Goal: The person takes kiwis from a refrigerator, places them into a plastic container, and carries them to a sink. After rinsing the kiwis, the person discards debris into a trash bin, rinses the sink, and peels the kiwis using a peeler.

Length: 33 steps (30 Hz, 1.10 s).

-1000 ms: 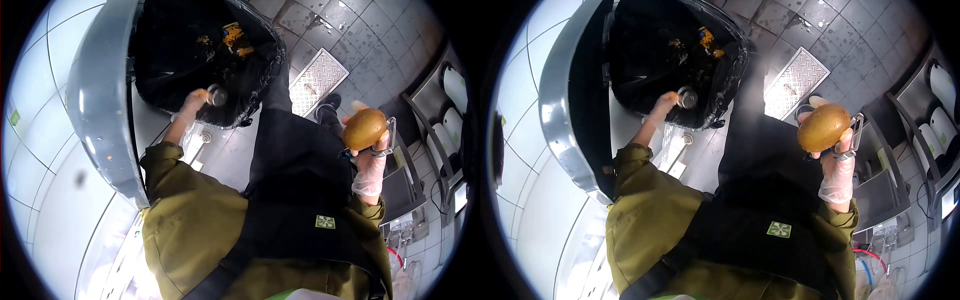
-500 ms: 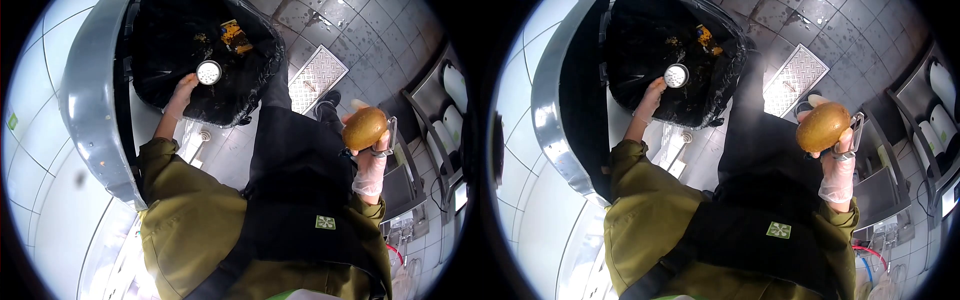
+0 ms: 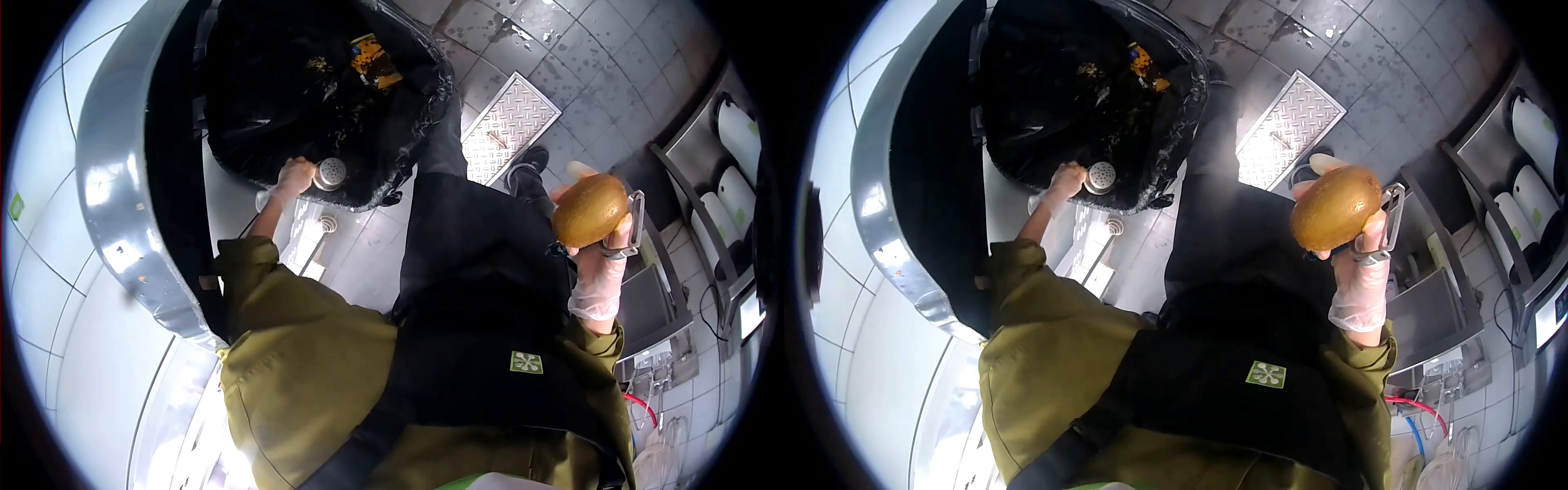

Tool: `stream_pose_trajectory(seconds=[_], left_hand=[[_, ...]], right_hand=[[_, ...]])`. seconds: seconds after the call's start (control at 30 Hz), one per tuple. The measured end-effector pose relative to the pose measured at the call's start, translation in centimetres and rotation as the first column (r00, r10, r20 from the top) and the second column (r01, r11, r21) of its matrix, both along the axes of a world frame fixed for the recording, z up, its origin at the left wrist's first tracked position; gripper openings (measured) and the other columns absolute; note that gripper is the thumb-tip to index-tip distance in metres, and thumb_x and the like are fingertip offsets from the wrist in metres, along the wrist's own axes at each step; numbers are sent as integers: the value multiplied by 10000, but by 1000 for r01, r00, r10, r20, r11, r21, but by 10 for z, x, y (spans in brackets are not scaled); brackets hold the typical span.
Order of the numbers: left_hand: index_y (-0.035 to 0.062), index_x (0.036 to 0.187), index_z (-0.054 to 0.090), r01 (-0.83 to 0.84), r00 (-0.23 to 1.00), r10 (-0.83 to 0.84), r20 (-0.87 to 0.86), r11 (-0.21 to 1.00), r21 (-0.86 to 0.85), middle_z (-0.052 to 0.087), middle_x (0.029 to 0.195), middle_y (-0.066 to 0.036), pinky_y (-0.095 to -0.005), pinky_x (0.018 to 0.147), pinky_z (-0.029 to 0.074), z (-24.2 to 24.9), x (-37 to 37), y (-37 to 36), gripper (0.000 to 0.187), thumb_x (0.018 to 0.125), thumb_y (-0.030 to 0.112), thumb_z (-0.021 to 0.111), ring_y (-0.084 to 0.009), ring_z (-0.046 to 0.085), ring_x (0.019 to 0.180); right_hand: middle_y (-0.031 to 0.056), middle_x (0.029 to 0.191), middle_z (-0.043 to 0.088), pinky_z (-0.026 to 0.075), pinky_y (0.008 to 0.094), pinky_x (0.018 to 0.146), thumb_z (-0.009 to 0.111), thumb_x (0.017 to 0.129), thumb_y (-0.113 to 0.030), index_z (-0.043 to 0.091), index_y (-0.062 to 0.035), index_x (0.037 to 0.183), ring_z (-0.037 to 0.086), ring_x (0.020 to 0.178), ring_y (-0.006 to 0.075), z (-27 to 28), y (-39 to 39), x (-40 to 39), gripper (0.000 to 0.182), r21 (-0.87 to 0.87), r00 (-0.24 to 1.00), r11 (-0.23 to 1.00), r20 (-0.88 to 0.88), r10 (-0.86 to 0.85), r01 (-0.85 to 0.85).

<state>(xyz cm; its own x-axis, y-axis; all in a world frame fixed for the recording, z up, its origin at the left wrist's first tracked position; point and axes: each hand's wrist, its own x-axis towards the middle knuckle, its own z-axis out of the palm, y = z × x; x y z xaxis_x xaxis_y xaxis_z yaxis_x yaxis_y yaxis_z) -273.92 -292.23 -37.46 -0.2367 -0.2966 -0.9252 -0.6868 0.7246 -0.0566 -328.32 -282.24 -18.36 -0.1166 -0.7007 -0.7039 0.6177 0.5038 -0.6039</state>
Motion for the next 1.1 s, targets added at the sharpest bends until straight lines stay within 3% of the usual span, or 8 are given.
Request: stream_pose_trajectory(seconds=[0.1,0.2,0.3,0.57,0.77,0.97,1.03,1.1], left_hand=[[133,804,662,-177,969,131,-210,959,-221,608,838,-54,-401,748,462,17,-15,-3,235,863,196,442,-288,549,834],[100,784,648,-404,810,262,-525,898,-174,586,810,-57,-404,735,463,22,-43,-19,193,834,249,536,-303,535,800],[80,776,644,-370,773,249,-583,924,-95,579,827,-52,-395,734,455,41,-95,-41,153,777,228,603,-301,526,807],[123,728,569,80,780,-445,-439,768,-635,485,797,-17,-331,686,375,87,-177,-28,132,692,204,666,-195,478,805],[140,767,554,-6,603,-605,-521,649,-761,469,780,-3,-320,661,369,117,-206,-43,163,698,181,696,-182,495,765],[142,863,626,-260,359,-689,-629,573,-777,501,825,2,-323,661,370,209,-332,-39,300,598,121,766,-198,498,757],[120,819,621,-446,242,-599,-763,630,-636,518,839,-22,-330,686,378,220,-405,3,271,592,74,761,-219,496,767],[86,793,605,-558,87,-546,-833,666,-495,527,847,-46,-343,699,388,225,-484,59,246,600,29,748,-240,498,775]], right_hand=[[177,980,620,409,179,467,556,737,-680,484,3,1189,593,672,124,-1,4,-2,822,-16,998,999,57,-29,30],[186,983,618,412,179,473,563,739,-671,480,-1,1190,597,690,128,-1,1,-2,812,-17,997,997,35,-70,70],[189,979,619,413,180,473,569,738,-665,480,3,1186,598,701,127,2,2,-2,809,-6,997,997,-3,-75,75],[202,986,602,421,164,452,564,780,-618,469,-4,1196,601,700,135,-5,7,-4,748,-72,996,995,68,-63,68],[195,973,607,418,172,454,564,766,-636,463,2,1199,591,687,128,-5,8,-4,778,-66,995,996,84,-46,52],[155,1010,572,471,195,505,631,713,-632,456,27,1198,607,741,161,6,44,-14,837,-106,958,973,223,-178,206],[147,1089,527,530,248,583,690,676,-601,483,40,1158,615,874,244,24,77,-31,829,-190,905,908,291,-311,373],[143,1062,556,516,238,595,667,665,-644,493,22,1161,617,859,218,37,140,-61,849,-257,880,869,344,-327,423]])
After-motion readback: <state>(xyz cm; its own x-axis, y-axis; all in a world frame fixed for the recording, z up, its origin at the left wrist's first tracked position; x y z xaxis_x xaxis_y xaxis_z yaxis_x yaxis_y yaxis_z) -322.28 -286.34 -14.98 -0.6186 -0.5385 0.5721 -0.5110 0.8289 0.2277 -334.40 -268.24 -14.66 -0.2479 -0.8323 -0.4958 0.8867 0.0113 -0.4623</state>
